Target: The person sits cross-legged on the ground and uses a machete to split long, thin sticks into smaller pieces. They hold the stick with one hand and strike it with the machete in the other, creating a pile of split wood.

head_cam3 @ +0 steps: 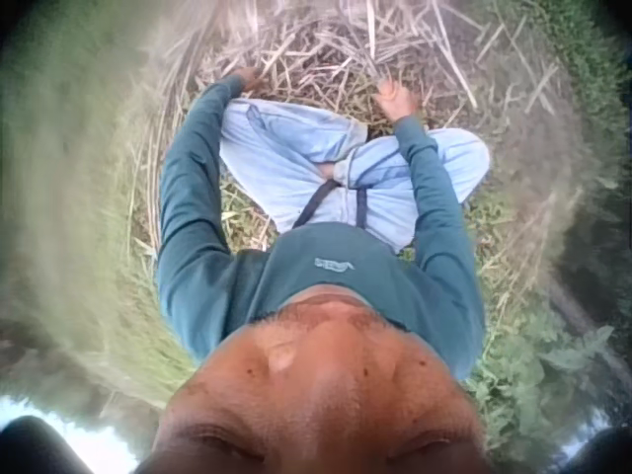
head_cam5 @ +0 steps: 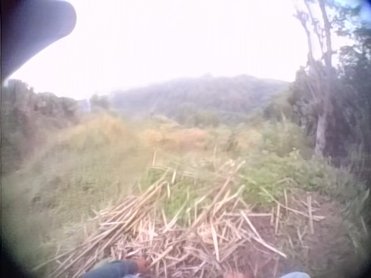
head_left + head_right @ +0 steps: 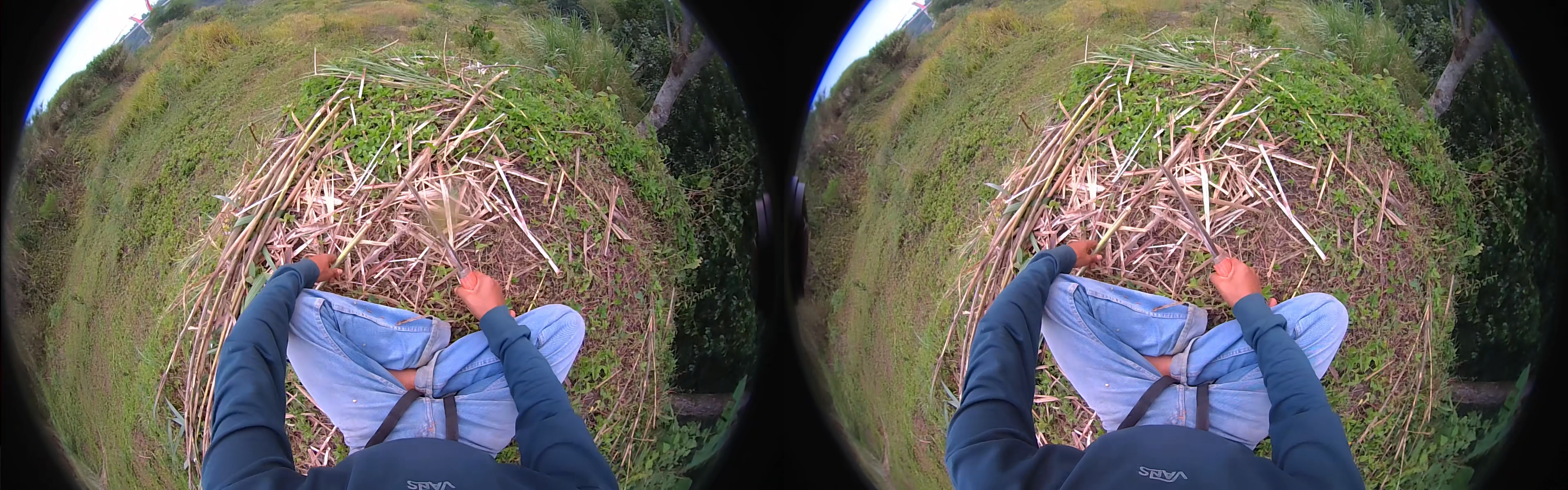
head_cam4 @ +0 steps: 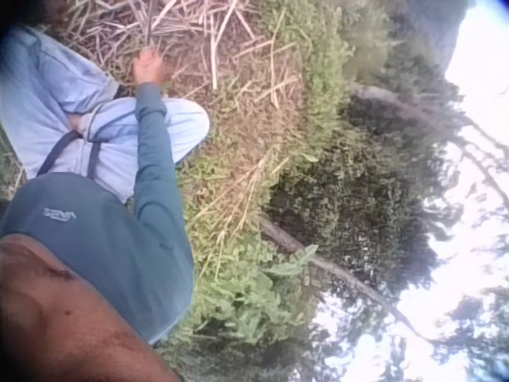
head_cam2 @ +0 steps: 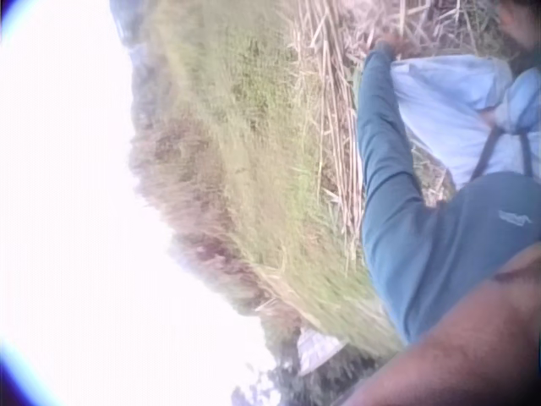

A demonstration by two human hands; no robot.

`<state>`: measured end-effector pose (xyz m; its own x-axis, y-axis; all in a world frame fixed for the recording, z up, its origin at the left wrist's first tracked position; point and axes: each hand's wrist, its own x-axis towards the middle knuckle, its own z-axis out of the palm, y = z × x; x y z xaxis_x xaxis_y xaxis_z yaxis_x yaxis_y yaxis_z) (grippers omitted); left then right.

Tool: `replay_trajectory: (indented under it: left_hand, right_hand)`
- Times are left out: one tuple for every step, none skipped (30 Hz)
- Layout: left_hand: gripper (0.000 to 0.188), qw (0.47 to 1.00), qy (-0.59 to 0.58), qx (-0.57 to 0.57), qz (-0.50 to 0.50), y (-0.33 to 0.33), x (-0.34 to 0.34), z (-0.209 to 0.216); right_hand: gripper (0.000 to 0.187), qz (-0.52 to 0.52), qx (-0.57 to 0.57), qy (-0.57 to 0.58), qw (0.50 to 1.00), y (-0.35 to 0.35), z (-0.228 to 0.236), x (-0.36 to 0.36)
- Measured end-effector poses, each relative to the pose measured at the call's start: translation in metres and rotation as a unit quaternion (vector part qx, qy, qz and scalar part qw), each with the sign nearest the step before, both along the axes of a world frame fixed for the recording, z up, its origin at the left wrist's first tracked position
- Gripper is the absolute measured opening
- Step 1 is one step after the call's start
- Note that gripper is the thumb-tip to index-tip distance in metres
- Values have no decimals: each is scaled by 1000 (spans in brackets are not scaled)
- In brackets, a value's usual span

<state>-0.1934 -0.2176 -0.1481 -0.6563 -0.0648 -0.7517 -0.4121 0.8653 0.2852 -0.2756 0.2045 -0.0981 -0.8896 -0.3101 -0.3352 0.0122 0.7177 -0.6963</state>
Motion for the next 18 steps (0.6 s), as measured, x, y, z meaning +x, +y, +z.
replay_trajectory:
  left_hand:
    - [47,998,22,44,46,-1,0,3]
    - [43,991,42,89,92,-1,6,5]
    - [39,979,61,134,139,-2,12,6]
    - [36,959,82,146,228,-4,17,8]
    - [36,965,178,78,178,-10,28,14]
    - [36,954,273,15,121,-8,32,23]
    - [38,933,340,12,117,-7,39,34]
    - [40,945,284,-7,159,5,35,60]
    - [39,940,299,-11,163,17,42,87]
    - [39,933,317,-21,171,23,54,111]
    - [39,928,324,-1,182,24,70,124]
    - [39,925,328,19,190,23,89,130]
    - [39,918,330,50,213,21,109,126]
    - [39,922,283,82,249,43,119,148]
    - [37,915,267,124,274,53,137,160]
    - [34,906,249,170,296,64,153,167]
    - [33,902,235,189,310,75,169,171]
    - [32,896,222,205,326,83,187,175]
  right_hand:
    - [37,-1,2,5,1000,1,-1,0]
    - [37,-3,6,7,1000,2,0,2]
    - [38,19,26,26,999,2,1,2]
    - [39,31,32,33,998,0,2,3]
    - [40,50,37,38,997,-7,12,5]
    - [41,65,47,48,996,-8,23,5]
    - [40,85,34,76,993,-12,31,9]
    - [39,110,47,96,988,-14,34,12]
    - [38,136,57,118,982,-19,39,13]
    - [36,167,63,143,974,-27,46,13]
    - [35,183,58,169,967,-35,52,11]
    - [34,196,53,190,961,-43,54,12]
    - [34,208,48,211,954,-51,57,12]
    - [33,213,50,229,948,-51,59,10]
    - [33,202,99,178,958,-53,69,5]
    - [32,167,112,173,964,-48,63,-2]
    - [31,122,104,166,973,-44,54,-11]
    - [30,80,94,160,979,-41,51,-14]
